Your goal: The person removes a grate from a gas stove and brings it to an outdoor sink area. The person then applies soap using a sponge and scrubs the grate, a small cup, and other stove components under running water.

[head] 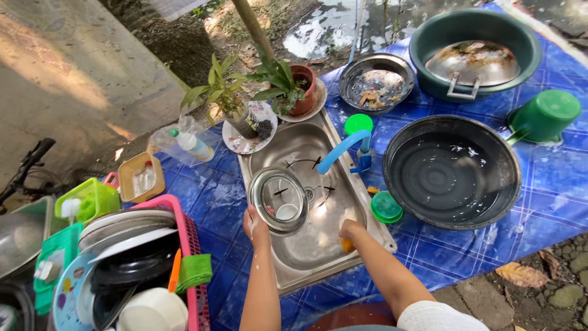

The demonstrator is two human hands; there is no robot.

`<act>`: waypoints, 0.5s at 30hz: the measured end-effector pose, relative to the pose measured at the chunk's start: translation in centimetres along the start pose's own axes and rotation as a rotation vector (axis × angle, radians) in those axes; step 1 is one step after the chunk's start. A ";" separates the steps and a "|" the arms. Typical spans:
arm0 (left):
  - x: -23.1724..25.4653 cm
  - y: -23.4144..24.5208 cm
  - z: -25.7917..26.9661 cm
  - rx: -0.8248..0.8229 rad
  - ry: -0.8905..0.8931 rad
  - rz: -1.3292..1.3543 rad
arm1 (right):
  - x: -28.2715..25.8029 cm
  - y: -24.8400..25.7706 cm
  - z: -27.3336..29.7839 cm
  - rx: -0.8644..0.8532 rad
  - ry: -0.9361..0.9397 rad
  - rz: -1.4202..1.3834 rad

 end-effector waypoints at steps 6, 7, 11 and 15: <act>-6.5 -3.1 -3.4 -0.182 0.246 -0.119 | -6.2 2.3 -5.1 -0.223 0.118 -0.465; -7.2 -4.1 -3.6 -0.302 0.244 -0.222 | -7.2 2.6 -5.7 -0.250 0.118 -0.523; -9.7 -7.6 -4.7 -0.538 0.396 -0.435 | -8.7 3.5 -7.1 -0.487 0.153 -0.539; -12.4 -10.6 -6.7 -0.672 0.410 -0.414 | -9.2 3.5 -8.1 -0.601 0.173 -0.362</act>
Point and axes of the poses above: each hand's wrist, its own z-axis away from the middle knuckle, its own y-axis out of the back of the hand, x = y × z, the point moved 2 cm from there along -z, towards the middle knuckle, and after that the axes turned 13 degrees about z, right-handed, at the moved point
